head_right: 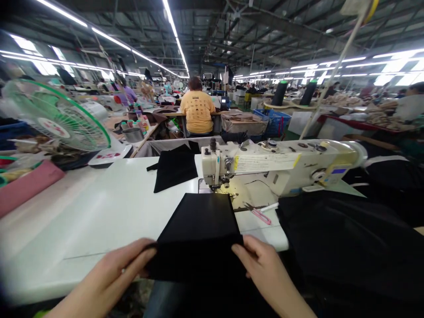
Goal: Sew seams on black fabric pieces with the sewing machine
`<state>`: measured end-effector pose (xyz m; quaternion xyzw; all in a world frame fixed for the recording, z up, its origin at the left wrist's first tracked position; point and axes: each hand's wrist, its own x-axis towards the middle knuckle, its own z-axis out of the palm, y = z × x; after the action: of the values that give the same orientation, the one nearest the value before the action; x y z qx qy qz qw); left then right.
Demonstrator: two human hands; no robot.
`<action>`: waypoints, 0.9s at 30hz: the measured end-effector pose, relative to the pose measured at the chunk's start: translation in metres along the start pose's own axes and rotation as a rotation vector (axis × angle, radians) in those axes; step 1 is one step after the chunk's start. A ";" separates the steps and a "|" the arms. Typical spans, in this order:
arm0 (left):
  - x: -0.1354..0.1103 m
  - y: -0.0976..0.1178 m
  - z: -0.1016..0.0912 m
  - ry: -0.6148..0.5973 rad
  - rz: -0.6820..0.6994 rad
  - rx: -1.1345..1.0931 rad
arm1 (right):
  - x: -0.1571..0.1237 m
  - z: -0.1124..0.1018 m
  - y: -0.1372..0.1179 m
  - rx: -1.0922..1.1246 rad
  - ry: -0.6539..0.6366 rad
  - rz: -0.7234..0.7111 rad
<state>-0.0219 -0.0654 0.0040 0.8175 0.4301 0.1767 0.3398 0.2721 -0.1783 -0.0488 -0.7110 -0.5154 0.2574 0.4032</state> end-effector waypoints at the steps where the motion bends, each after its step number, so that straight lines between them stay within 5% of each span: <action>1: 0.021 -0.003 -0.001 0.010 -0.019 0.035 | 0.016 0.007 0.003 -0.025 0.050 -0.020; 7: 0.139 -0.029 0.015 0.153 -0.048 0.340 | 0.106 0.038 0.013 -0.118 0.259 -0.088; 12: 0.176 -0.043 0.031 0.114 -0.088 0.266 | 0.131 0.056 0.022 -0.117 0.315 -0.013; 19: 0.144 -0.036 0.036 0.182 -0.113 0.020 | 0.102 0.049 0.023 0.160 0.295 -0.040; 24: 0.098 -0.023 0.031 0.150 -0.169 -0.827 | 0.061 0.036 0.031 0.537 0.266 0.050; 27: 0.083 -0.014 0.029 0.183 -0.200 -1.032 | 0.051 0.035 0.038 0.644 0.332 0.119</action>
<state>0.0337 -0.0030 -0.0263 0.4803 0.3909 0.4027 0.6740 0.2822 -0.1248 -0.0966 -0.6085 -0.2932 0.3109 0.6687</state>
